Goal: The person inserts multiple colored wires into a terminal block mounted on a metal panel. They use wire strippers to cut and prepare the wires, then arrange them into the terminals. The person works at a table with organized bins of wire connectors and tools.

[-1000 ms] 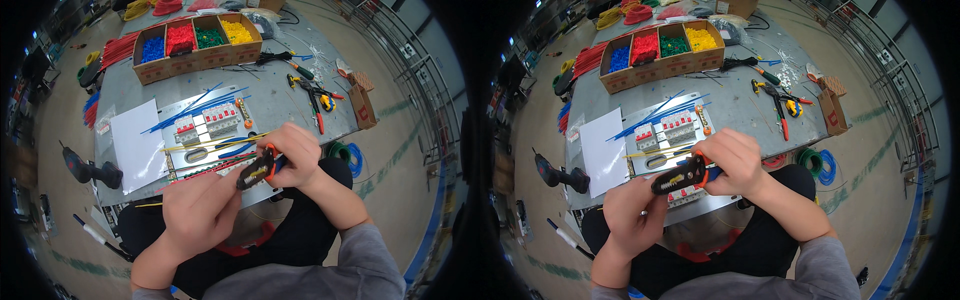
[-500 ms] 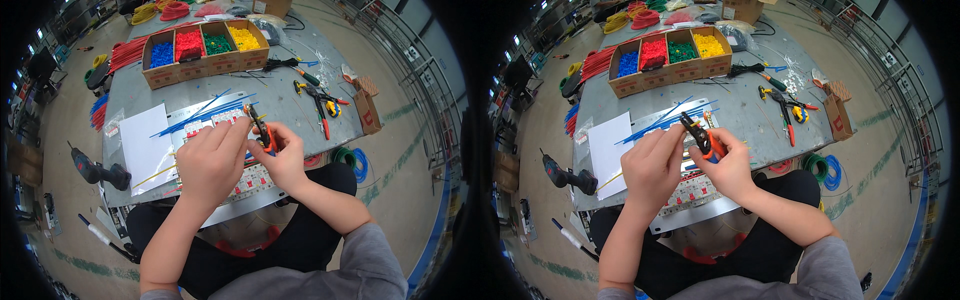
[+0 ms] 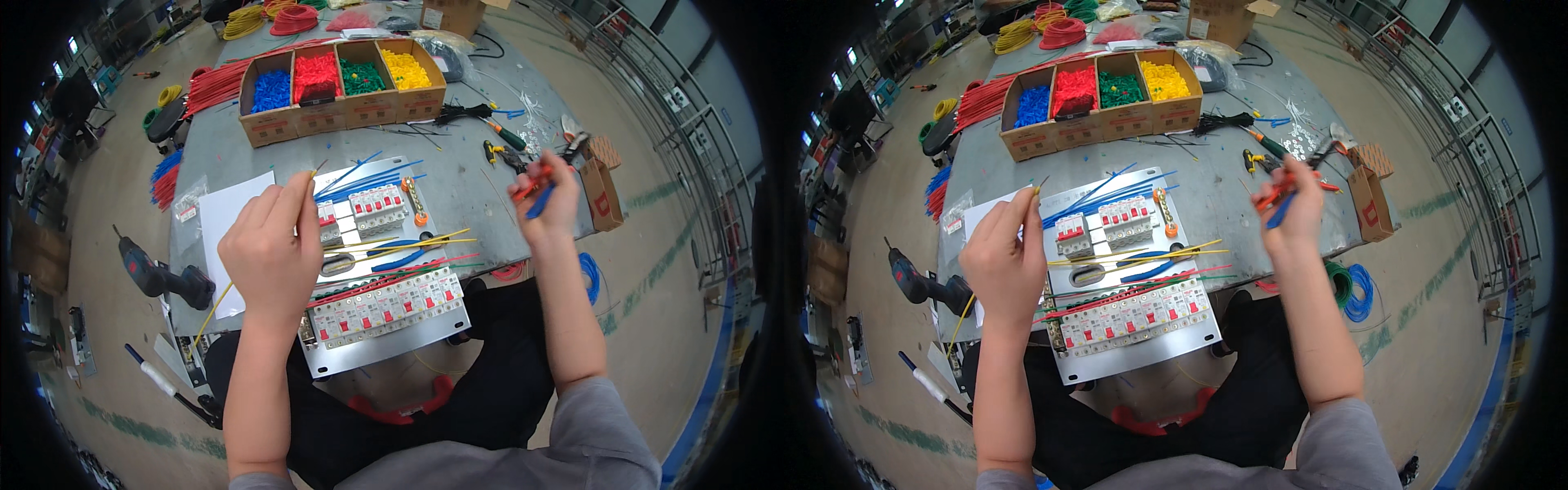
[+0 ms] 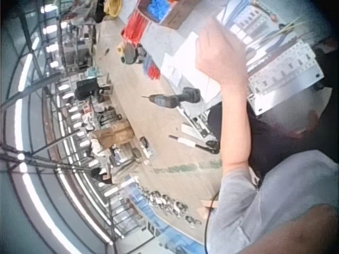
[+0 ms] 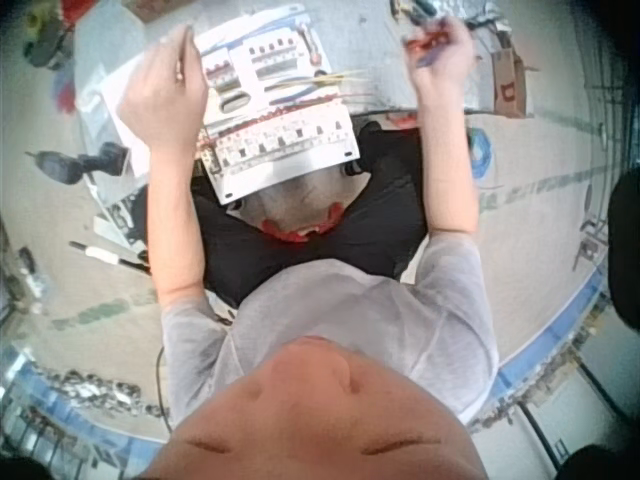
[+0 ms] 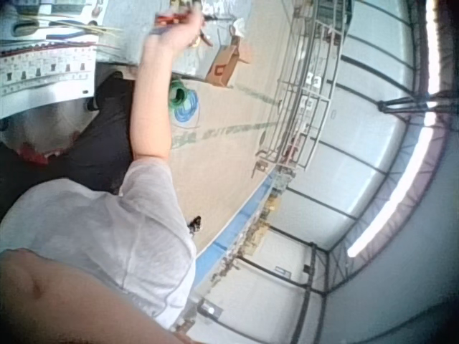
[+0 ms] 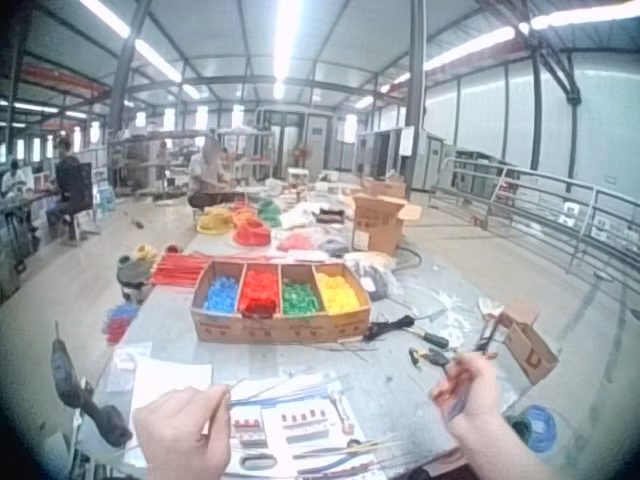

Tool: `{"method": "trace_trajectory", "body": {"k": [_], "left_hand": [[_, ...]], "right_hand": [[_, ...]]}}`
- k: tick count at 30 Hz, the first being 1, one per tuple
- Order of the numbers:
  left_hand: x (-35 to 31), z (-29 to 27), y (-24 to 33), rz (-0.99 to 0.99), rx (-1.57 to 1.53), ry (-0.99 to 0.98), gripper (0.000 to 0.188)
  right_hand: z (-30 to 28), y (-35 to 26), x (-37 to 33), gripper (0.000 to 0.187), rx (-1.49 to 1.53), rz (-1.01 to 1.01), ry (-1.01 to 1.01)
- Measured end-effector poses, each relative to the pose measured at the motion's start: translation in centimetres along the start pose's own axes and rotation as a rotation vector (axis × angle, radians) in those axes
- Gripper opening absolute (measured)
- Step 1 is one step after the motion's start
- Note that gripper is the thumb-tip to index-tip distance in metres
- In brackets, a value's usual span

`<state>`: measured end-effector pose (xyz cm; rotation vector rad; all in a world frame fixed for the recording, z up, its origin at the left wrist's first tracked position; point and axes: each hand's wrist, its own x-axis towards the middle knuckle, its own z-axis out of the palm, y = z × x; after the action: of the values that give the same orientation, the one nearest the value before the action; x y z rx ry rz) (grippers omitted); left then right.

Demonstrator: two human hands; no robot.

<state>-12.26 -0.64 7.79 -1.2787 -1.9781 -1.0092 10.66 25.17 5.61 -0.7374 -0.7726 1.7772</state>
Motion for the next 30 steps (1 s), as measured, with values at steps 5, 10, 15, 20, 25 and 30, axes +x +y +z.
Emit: {"method": "trace_trajectory", "body": {"k": [5,10,15,20,25,30], "left_hand": [[-0.2,0.8,0.9,0.085,-0.068,-0.052,0.017],[-1.8,3.9,1.2,0.171,-0.158,-0.224,0.015],[-4.8,10.0,1.3,0.274,-0.151,-0.593,0.015],[-7.1,13.4,1.5,0.312,-0.062,-0.603,0.023],[-7.6,13.3,1.5,0.323,-0.093,-0.762,0.024],[-8.7,14.4,0.2,0.335,-0.118,-0.752,0.009]], "right_hand": [[0.4,0.0,-2.1,0.018,0.097,0.145,-0.14],[1.2,1.1,-3.5,0.03,0.05,0.256,-0.219],[1.1,1.4,-3.5,0.031,0.021,0.263,-0.284],[0.9,0.7,-3.3,0.026,0.017,0.277,-0.277],[0.0,-0.1,-3.2,0.03,0.023,0.278,-0.292],[-0.1,-0.2,-3.6,0.027,0.034,0.291,-0.345]]}}
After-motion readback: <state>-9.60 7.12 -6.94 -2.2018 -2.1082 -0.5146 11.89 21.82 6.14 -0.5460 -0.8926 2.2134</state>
